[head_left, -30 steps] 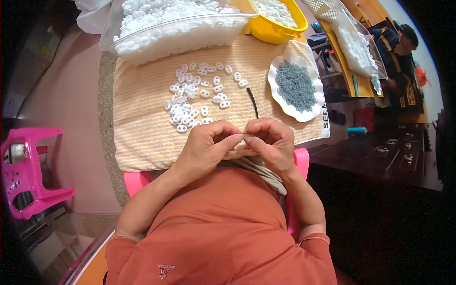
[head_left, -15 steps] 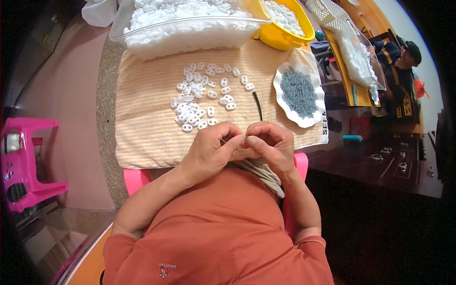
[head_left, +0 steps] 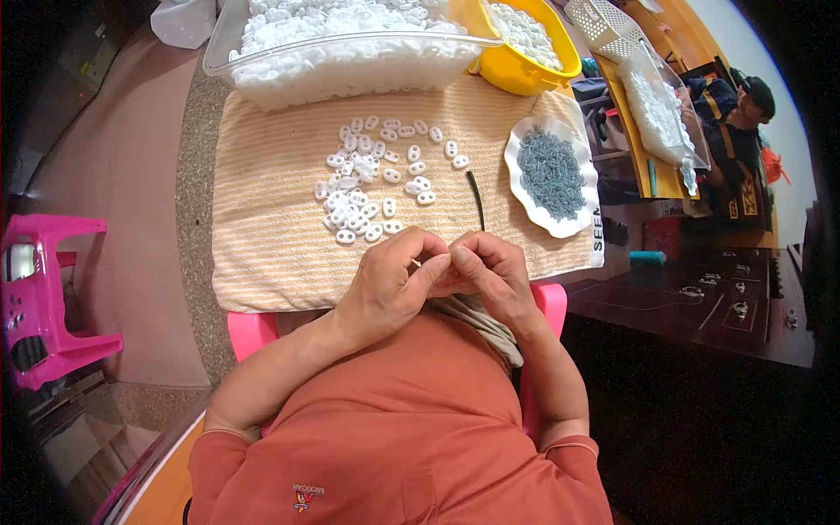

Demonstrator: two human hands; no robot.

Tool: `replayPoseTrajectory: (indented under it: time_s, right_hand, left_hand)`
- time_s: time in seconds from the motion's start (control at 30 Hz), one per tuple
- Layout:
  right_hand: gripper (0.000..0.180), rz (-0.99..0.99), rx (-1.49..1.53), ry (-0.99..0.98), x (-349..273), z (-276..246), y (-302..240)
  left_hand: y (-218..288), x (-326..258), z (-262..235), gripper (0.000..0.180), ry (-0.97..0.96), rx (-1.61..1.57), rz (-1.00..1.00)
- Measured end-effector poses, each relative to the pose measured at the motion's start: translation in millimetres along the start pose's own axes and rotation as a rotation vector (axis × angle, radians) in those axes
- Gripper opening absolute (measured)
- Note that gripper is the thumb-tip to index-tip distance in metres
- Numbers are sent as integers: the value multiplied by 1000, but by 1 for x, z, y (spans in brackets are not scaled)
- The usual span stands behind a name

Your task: Manually assembling small white plastic components by threading them onto a black cord.

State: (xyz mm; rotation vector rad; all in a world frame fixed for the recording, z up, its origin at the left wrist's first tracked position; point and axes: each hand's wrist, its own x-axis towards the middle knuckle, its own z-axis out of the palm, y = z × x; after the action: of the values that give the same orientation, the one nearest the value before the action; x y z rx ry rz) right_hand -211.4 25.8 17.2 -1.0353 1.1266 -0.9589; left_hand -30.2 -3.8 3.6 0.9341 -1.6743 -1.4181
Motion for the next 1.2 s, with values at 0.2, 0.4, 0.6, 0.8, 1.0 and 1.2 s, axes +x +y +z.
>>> replayPoseTrajectory:
  time_s: [0.2,0.4,0.6,0.8,1.0,1.2]
  right_hand:
    - [15,-25,-31,45,1,0,6]
    - [9,-149,-312,70,0,0,4]
    - [6,-279,-595,168,3,-3,-1]
    - [6,-478,-964,278,26,-21,-10]
    - [9,-470,-1088,237,34,-26,-9]
    - [12,-466,-906,330,26,-32,-9]
  left_hand:
    - [0,0,1,12,5,-24,-25]
    - [-3,-1,1,14,-42,-214,-159]
    - [-10,-2,1,17,-20,-194,-149]
    - [-6,-2,0,17,-25,-256,-258]
    - [-1,1,0,9,84,71,47]
    - [-2,4,0,7,89,282,307]
